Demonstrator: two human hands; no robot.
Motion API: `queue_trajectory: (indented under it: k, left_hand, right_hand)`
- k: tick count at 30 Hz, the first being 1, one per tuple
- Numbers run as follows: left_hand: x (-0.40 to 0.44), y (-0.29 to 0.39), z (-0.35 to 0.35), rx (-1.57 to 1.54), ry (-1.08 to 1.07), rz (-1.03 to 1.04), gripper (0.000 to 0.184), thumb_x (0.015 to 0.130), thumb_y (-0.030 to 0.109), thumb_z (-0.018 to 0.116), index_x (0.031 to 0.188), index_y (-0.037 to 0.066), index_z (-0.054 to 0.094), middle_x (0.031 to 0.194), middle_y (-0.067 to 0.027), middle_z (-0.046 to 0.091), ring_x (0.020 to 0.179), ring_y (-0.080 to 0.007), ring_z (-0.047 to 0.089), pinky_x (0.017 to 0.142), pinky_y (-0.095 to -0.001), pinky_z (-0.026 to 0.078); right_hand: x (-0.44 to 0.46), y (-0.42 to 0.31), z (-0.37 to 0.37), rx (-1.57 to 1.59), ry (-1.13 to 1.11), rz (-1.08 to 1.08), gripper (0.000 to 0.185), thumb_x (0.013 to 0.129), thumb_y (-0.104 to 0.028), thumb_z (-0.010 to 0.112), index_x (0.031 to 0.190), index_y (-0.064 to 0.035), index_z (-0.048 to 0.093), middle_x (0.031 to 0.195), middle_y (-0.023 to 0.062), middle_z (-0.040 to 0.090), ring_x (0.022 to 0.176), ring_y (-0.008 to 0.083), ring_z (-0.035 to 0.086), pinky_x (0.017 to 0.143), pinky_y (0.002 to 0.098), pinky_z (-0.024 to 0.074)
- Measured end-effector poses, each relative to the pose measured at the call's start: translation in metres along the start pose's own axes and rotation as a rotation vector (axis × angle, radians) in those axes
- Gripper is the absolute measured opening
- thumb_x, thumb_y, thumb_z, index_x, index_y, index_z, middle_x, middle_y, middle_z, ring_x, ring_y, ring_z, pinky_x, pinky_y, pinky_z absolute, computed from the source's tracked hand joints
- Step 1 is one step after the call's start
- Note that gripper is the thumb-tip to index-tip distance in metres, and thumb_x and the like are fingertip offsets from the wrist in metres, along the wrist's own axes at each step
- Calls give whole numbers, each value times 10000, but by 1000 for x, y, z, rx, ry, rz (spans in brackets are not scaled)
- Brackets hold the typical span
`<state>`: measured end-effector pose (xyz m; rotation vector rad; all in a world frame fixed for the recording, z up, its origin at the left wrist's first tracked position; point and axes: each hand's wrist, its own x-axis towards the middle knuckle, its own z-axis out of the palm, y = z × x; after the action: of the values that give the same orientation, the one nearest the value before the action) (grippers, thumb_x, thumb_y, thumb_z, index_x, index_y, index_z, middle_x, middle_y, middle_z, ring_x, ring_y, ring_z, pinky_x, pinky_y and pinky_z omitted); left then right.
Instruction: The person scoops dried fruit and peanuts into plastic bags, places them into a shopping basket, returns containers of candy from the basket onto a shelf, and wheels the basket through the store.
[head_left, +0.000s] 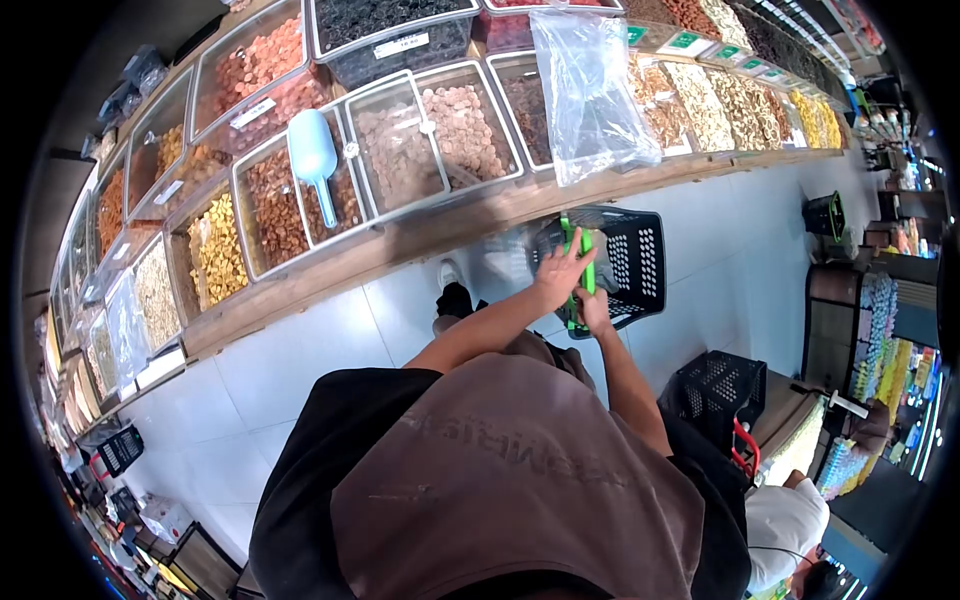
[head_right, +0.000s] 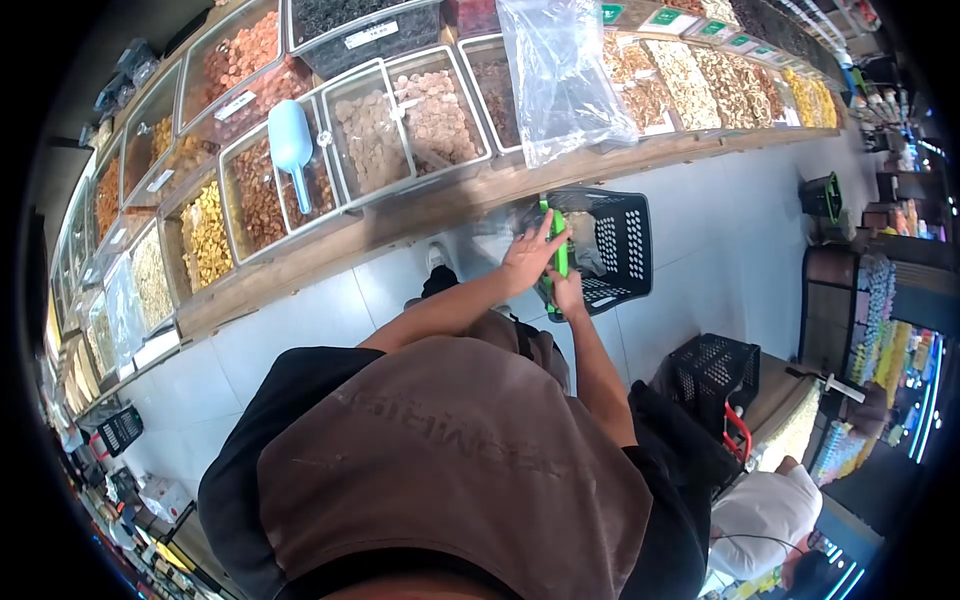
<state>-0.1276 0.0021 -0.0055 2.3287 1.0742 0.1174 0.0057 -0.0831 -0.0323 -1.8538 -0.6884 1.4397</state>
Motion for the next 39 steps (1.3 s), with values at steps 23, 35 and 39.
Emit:
queue_trajectory:
  k: [23,35,39]
  left_hand:
    - [-147,33,59,314,44,-485,249,797,113,665,1041,83,707,1541,-288,233,1395,-472,319,1066,-504,391]
    - [-285,-10,74,454,178,-479,199,803,196,652,962,113,738,1468,-244,409,1404,-440,311,1098,-518,334]
    - [-367,-22,77,391,224,-486,178,813,173,631,940,95,727,1408,-227,463,1383,-454,334,1100,-535,334]
  right_hand:
    - [-109,82,62,-414,-256,-23,373,843,-317,656,883,53,683,796,246,698,741,346,720,669,429,557]
    - [-169,147,156,-624,-283,-145,502,809,-415,686,904,77,682,919,328,670,953,472,653,817,509,521]
    - [-217,185,201,-696,-315,-289,434,841,-341,670,802,91,651,763,272,676,774,403,699,662,471,511]
